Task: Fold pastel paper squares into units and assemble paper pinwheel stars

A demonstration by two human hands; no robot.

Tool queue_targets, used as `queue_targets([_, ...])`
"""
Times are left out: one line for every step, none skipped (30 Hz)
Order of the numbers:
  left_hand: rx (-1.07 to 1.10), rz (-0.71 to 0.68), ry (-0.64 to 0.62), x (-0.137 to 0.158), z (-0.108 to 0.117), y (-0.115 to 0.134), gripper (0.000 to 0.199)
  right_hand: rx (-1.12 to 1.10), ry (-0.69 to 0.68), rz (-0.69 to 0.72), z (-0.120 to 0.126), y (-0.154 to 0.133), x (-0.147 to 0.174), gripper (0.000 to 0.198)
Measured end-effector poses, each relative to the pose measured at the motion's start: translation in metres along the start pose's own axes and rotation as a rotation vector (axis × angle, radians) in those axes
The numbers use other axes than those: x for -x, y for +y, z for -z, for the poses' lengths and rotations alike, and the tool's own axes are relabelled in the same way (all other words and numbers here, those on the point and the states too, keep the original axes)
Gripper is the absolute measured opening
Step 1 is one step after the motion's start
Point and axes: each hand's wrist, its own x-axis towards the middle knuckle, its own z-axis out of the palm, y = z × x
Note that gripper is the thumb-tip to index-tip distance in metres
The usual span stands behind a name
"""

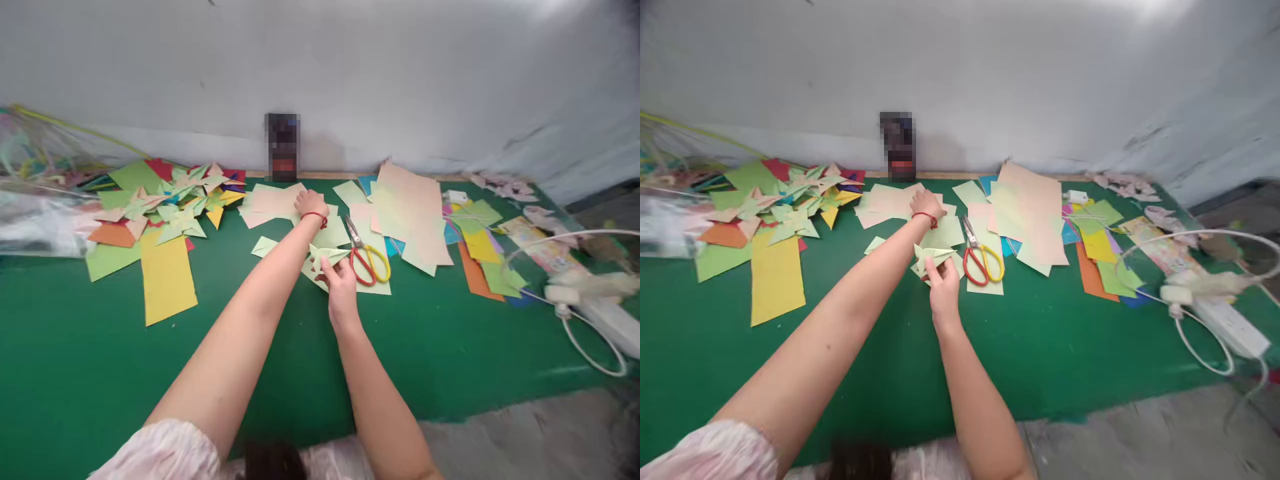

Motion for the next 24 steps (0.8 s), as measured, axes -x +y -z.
queue_targets([0.017, -0.033, -0.055, 0.000, 0.001, -0.001, 0.054, -0.006, -0.002, 0.004, 0.000, 0.001, 0.000, 0.023])
queue_targets([0.044, -0.061, -0.097, -0.001, 0.001, -0.001, 0.050, -0.012, -0.004, 0.005, 0.001, 0.001, 0.000, 0.023])
queue_targets([0.082, -0.083, -0.127, -0.001, 0.001, -0.003, 0.046, -0.018, -0.006, 0.004, 0.001, 0.002, -0.001, 0.023])
queue_targets([0.130, -0.101, -0.145, -0.002, 0.001, -0.005, 0.041, -0.024, -0.008, 0.001, 0.001, 0.002, -0.001, 0.023])
queue_targets([0.194, -0.118, -0.149, -0.003, 0.000, -0.008, 0.035, -0.032, -0.010, -0.005, 0.001, 0.002, -0.001, 0.023])
queue_targets([0.267, -0.125, -0.138, -0.005, -0.001, -0.012, 0.029, -0.039, -0.011, -0.013, 0.001, 0.002, -0.001, 0.023])
queue_targets([0.343, -0.119, -0.120, -0.008, -0.003, -0.016, 0.024, -0.044, -0.014, -0.022, 0.001, 0.002, -0.001, 0.023])
queue_targets([0.421, -0.108, -0.096, -0.011, -0.004, -0.021, 0.020, -0.047, -0.018, -0.029, 0.000, 0.002, -0.001, 0.023])
queue_targets([0.502, -0.106, -0.067, -0.014, -0.005, -0.025, 0.019, -0.049, -0.021, -0.034, 0.000, 0.003, -0.001, 0.024])
queue_targets([0.587, -0.118, -0.030, -0.018, -0.007, -0.028, 0.019, -0.050, -0.025, -0.038, -0.001, 0.003, -0.001, 0.024])
queue_targets([0.675, -0.143, 0.013, -0.022, -0.007, -0.031, 0.019, -0.050, -0.028, -0.041, -0.001, 0.003, -0.001, 0.024])
queue_targets([0.762, -0.173, 0.056, -0.026, -0.007, -0.033, 0.019, -0.048, -0.031, -0.043, -0.001, 0.004, -0.001, 0.025])
queue_targets([0.837, -0.205, 0.104, -0.029, -0.006, -0.034, 0.018, -0.046, -0.032, -0.046, -0.001, 0.004, -0.001, 0.025])
queue_targets([0.894, -0.234, 0.156, -0.031, -0.005, -0.035, 0.017, -0.044, -0.033, -0.047, -0.001, 0.005, -0.001, 0.026])
queue_targets([0.932, -0.256, 0.212, -0.032, -0.003, -0.035, 0.017, -0.044, -0.033, -0.046, 0.000, 0.005, -0.001, 0.026])
queue_targets([0.950, -0.271, 0.269, -0.032, 0.000, -0.035, 0.017, -0.046, -0.029, -0.042, 0.001, 0.005, -0.002, 0.026])
queue_targets([0.954, -0.280, 0.323, -0.030, 0.003, -0.035, 0.016, -0.048, -0.020, -0.036, 0.001, 0.005, -0.002, 0.026])
queue_targets([0.953, -0.286, 0.365, -0.027, 0.007, -0.035, 0.016, -0.052, -0.009, -0.029, 0.002, 0.005, -0.003, 0.026])
queue_targets([0.950, -0.296, 0.389, -0.022, 0.011, -0.037, 0.016, -0.056, 0.004, -0.023, 0.003, 0.005, -0.004, 0.025])
queue_targets([0.949, -0.313, 0.401, -0.016, 0.014, -0.040, 0.015, -0.060, 0.016, -0.019, 0.004, 0.005, -0.005, 0.024])
queue_targets([0.940, -0.344, 0.397, -0.009, 0.018, -0.044, 0.014, -0.065, 0.025, -0.017, 0.005, 0.005, -0.006, 0.024])
queue_targets([0.914, -0.385, 0.394, 0.000, 0.021, -0.051, 0.012, -0.069, 0.031, -0.016, 0.005, 0.005, -0.006, 0.023])
queue_targets([0.870, -0.452, 0.384, 0.011, 0.025, -0.059, 0.011, -0.075, 0.031, -0.016, 0.005, 0.005, -0.007, 0.023])
queue_targets([0.823, -0.521, 0.371, 0.022, 0.028, -0.070, 0.011, -0.082, 0.027, -0.019, 0.005, 0.005, -0.008, 0.023])
